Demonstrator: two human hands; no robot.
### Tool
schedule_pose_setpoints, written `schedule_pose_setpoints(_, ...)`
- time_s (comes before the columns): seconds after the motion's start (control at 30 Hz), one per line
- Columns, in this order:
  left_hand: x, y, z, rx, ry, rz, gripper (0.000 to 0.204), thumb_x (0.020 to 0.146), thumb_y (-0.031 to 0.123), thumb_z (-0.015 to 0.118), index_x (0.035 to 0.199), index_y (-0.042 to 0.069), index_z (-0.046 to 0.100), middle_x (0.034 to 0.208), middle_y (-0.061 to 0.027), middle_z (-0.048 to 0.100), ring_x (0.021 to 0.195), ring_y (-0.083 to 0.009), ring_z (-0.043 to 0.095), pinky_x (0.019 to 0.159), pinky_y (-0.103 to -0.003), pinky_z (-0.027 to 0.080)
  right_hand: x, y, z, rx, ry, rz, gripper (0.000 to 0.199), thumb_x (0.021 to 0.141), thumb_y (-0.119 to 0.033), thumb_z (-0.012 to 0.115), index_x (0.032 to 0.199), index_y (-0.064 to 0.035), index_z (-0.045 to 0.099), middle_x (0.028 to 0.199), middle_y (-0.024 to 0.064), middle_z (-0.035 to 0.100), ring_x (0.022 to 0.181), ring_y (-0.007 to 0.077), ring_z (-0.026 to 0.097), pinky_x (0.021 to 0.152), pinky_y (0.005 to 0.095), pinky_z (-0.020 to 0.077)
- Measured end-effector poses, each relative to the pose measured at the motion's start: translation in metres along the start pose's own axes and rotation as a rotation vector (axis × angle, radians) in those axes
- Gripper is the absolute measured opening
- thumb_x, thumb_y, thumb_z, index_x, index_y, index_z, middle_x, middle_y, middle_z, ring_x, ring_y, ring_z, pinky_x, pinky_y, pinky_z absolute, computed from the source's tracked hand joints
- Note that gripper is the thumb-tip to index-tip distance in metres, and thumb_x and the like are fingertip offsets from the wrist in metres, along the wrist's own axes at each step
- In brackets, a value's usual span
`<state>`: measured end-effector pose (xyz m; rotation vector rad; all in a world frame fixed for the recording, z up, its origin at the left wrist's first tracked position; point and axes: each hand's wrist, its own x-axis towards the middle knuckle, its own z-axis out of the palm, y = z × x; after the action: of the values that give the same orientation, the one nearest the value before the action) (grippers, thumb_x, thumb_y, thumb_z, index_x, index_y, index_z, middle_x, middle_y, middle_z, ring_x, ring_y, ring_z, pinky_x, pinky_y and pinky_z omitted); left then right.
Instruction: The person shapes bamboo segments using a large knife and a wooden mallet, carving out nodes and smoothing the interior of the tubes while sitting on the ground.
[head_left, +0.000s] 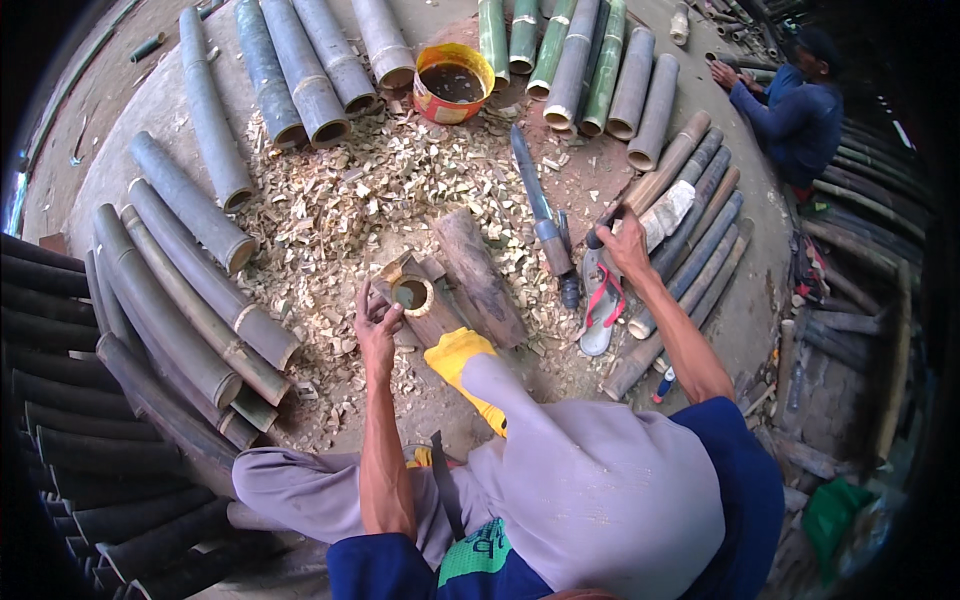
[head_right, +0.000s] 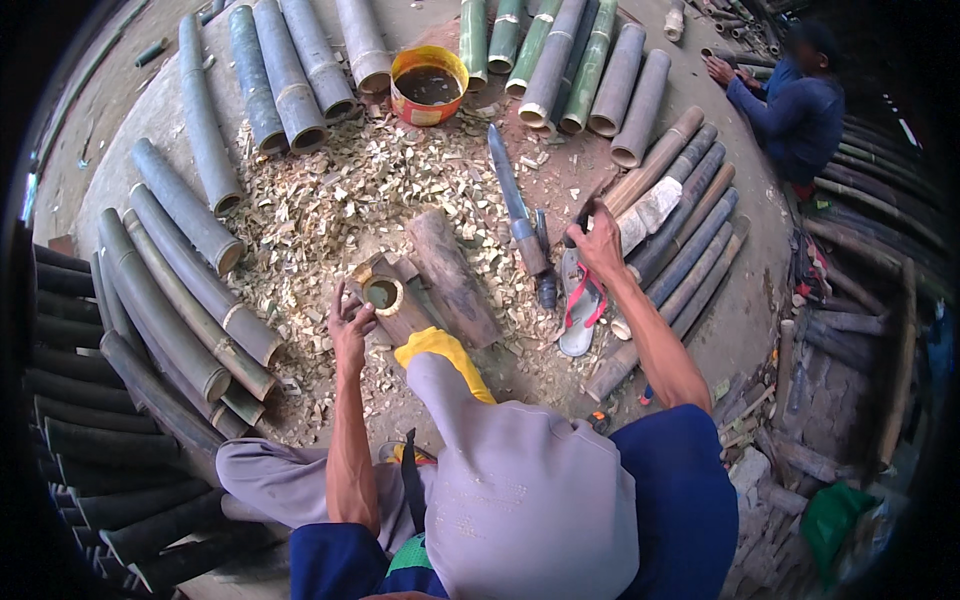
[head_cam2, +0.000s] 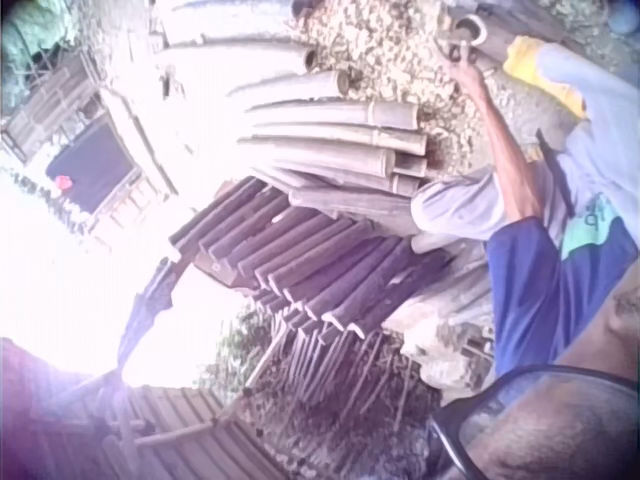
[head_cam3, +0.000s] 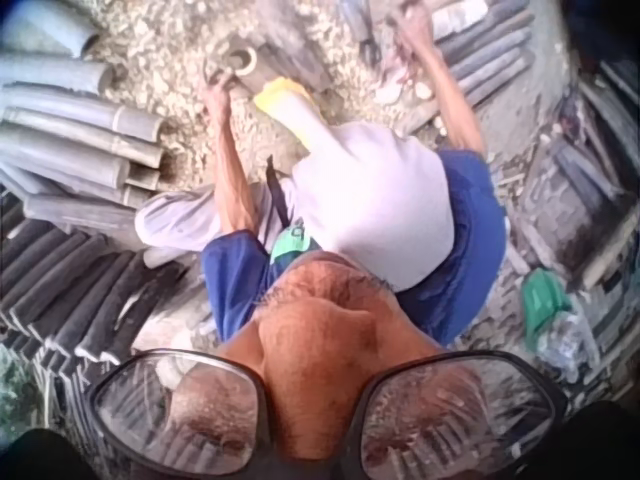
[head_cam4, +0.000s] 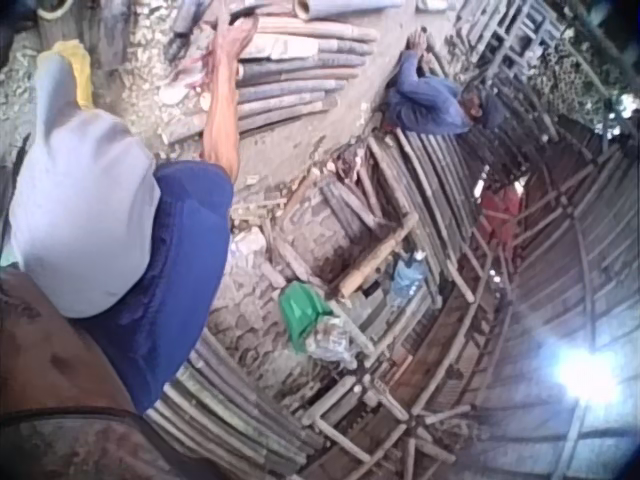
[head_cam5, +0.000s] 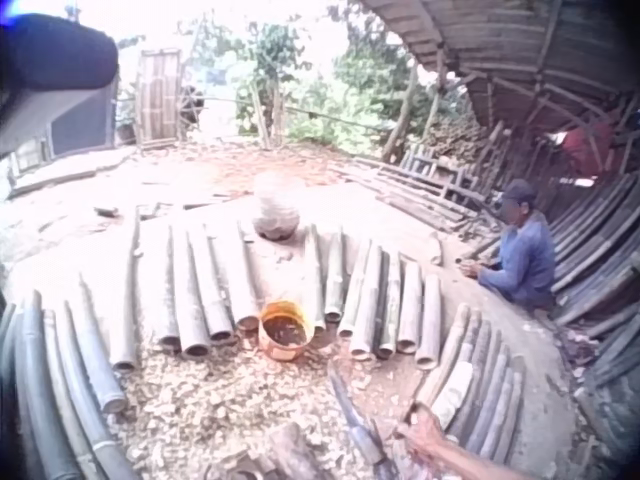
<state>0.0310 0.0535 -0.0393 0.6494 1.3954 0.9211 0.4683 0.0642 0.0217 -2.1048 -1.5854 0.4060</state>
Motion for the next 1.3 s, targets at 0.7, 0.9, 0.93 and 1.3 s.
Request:
schedule_pose_setpoints(0.7,0.001,-0.014,0.007,0.08,0.26,-0.014,0.063,0.074,0.004,0.072,0.133,0.009,0.051,0.101,-0.0094,0.062,0.082,-0.0161,0.061,0.066,-0.026,0.05,0.324,-0.193,0.11,-0.652,-0.742,-0.533,0.042,0.06,-0.018,0.072,0.096,0.001,0.064,0.088,0.0227,0.067,0.084,0.0355,0.066,0.071,0.0428,0.052)
schedule_pose_setpoints(0.9,-0.033,-0.031,-0.021,-0.608,0.887,-0.049,0.052,0.08,0.012,0.066,0.127,0.008,0.044,0.1,-0.0095,0.058,0.083,-0.0208,0.061,0.07,-0.034,0.053,0.271,-0.172,0.086,-0.392,-0.566,-0.463,0.041,0.072,-0.022,0.063,0.105,0.0031,0.061,0.085,0.0262,0.063,0.082,0.0349,0.064,0.073,0.0424,0.0485)
schedule_pose_setpoints(0.93,-0.039,-0.038,-0.037,-0.71,1.022,-0.024,0.051,0.081,0.014,0.065,0.126,0.008,0.041,0.101,-0.0095,0.057,0.083,-0.0223,0.061,0.072,-0.036,0.054,0.25,-0.168,0.081,-0.244,-0.465,-0.475,0.044,0.074,-0.023,0.063,0.109,0.0027,0.06,0.086,0.024,0.063,0.08,0.0325,0.063,0.073,0.0409,0.0479)
schedule_pose_setpoints(1.3,0.002,0.049,-0.185,-0.958,1.004,-0.158,0.064,0.08,0.047,0.052,0.132,0.011,0.043,0.139,-0.0177,0.036,0.124,-0.0358,0.039,0.098,-0.067,0.03,0.059,-0.14,0.063,0.425,-0.674,0.165,0.034,0.088,-0.016,0.056,0.116,0.0028,0.05,0.068,0.0047,0.056,0.05,0.0114,0.055,0.044,0.0263,0.046)
